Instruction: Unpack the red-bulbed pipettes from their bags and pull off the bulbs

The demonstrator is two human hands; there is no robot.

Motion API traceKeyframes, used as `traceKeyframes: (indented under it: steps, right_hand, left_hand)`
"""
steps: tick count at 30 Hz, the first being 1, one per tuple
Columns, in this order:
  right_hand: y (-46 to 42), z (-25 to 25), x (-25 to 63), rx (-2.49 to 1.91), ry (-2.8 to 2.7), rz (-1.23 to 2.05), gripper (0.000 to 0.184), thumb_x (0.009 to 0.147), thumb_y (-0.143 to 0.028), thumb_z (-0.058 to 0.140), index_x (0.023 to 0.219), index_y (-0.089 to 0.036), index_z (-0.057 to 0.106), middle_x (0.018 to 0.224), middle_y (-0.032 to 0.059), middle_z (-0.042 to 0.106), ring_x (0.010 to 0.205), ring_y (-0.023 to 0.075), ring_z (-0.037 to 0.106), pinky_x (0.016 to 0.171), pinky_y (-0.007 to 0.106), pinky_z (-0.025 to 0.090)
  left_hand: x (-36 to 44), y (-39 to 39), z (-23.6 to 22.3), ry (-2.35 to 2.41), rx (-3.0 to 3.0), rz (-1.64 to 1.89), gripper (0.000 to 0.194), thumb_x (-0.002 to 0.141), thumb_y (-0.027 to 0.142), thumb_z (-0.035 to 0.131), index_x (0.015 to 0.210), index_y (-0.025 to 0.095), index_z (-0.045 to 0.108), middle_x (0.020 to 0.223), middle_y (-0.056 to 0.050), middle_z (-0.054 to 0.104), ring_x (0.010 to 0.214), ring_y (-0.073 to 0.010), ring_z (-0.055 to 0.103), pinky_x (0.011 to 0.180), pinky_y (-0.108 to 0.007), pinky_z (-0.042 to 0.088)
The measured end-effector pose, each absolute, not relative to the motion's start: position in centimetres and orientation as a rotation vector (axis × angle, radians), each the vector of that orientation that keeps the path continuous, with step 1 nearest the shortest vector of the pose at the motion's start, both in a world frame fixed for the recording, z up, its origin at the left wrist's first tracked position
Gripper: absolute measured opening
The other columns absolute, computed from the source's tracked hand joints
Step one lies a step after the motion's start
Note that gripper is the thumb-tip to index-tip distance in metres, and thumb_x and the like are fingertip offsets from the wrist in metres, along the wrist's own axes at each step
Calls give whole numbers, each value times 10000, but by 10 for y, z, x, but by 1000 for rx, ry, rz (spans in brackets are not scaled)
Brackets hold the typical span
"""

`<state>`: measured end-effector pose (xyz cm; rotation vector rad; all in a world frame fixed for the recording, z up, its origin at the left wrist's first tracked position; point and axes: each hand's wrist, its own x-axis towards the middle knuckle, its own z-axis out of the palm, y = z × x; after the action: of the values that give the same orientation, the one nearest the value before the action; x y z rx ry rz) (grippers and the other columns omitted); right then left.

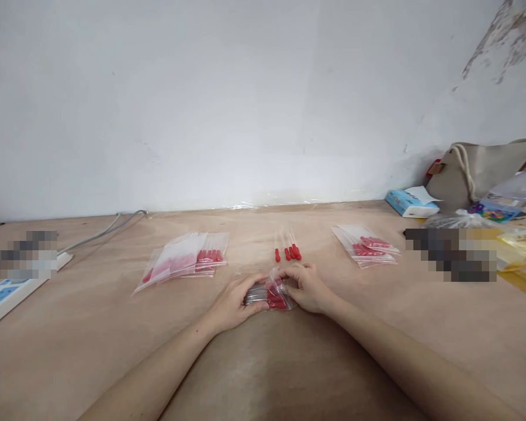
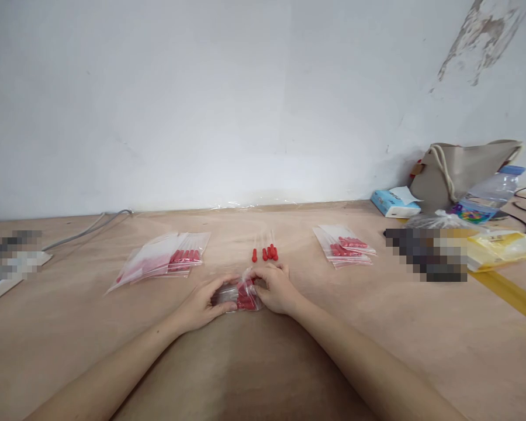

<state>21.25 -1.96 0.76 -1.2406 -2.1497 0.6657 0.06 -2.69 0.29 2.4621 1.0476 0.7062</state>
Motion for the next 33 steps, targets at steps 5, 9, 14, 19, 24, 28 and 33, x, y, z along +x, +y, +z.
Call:
traceKeyframes:
  steps: [5,9,14,19,24,28,33]
  right_hand:
    - [-17,5,213,-1169,-2182,664,222,723,-106,528,882,-228,625,854,-5,648,840,161,530,857,355,283]
    - [-15,2,214,-1117,-2196,608,240,721,-42,471,868,-184,597,821,22,632,793,160,529,798,334,349]
    - [-15,1,217,-948,-2120,686,240,746,-45,433,903,-180,553,861,35,611,799,147,539,741,290,415]
    - [-2,7,239,-998,-1916,1078,158,770,-239,536,916,-178,538,838,33,620,731,137,580,669,283,457]
    - [16,37,294,-979,-1746,1349,334,674,-365,665,899,-151,544,862,63,656,800,154,621,758,323,472]
    - [22,59,330,-1185,-1531,1092,342,636,-388,689,866,-170,559,860,66,672,795,170,635,700,306,502]
    - [35,34,323,-1214,-1386,538,259,714,-337,609,908,-173,561,872,72,671,805,181,633,725,339,505]
  left_hand:
    - [0,-27,2,1060,2438,687,485,772,437,557,1189,215,448,1183,-67,544,1076,-203,508,909,-349,414]
    - [0,-27,3,1062,2426,674,492,775,441,550,1200,218,441,1186,-65,541,1074,-204,506,911,-343,411]
    - [1,-28,5,1057,2418,664,457,792,432,529,1194,231,446,1182,-50,542,1068,-197,505,901,-329,414]
    - [0,-29,3,1118,2433,656,478,792,446,519,1210,229,436,1194,-60,532,1074,-210,500,903,-342,411]
    - [-1,-29,2,1130,2449,632,469,797,443,513,1206,227,437,1189,-62,532,1067,-208,499,898,-343,410]
    - [0,-29,2,1143,2444,632,467,796,445,513,1205,232,438,1177,-60,532,1049,-202,502,885,-337,416]
    - [0,-29,2,1140,2453,646,461,794,446,513,1196,231,449,1177,-67,528,1055,-209,497,886,-343,415]
